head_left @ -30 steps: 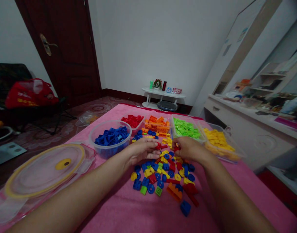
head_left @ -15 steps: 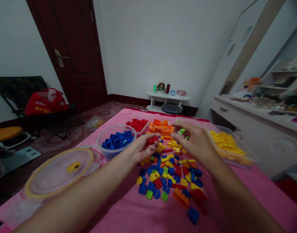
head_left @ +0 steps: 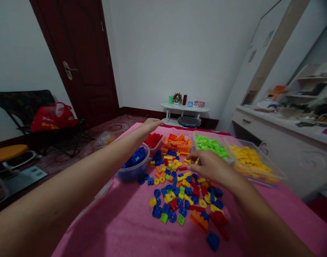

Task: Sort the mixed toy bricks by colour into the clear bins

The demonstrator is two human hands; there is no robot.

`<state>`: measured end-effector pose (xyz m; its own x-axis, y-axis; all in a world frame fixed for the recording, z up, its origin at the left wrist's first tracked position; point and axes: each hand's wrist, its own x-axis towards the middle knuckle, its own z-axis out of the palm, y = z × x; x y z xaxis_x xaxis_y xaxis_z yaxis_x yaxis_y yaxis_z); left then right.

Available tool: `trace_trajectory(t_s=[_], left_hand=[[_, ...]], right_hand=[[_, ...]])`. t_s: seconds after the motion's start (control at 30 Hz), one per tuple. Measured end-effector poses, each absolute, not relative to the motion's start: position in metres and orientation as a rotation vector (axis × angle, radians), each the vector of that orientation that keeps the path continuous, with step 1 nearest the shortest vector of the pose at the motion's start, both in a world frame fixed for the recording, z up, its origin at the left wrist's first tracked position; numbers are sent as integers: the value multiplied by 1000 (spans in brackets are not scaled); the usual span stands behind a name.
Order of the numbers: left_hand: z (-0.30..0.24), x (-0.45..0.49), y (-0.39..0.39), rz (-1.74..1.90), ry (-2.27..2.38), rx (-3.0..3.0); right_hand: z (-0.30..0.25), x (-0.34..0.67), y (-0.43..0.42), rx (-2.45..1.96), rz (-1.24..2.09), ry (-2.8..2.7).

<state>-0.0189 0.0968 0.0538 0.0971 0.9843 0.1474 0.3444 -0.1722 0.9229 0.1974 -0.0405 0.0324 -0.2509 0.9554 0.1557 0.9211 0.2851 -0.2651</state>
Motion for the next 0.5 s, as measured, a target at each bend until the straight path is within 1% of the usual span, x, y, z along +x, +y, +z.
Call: trace_trajectory(t_s=[0.07,0.17,0.23,0.37,0.5], left_hand=[[46,-5,76,991,1189,1815],[30,15,41,701,1005,2166],[20,24,23,572,1049,2336],[4,30,11,488,1357,2511],[-16,28,20,366,1337,2459]], right_hand=[[32,199,-44,-1872,290,-2451],[31,195,-49,-2009,419,-2580],[28,189,-51,-2038,421,-2618],[19,178,-50,-2113,287,-2642],[14,183,-46,-2083,284,-2666]])
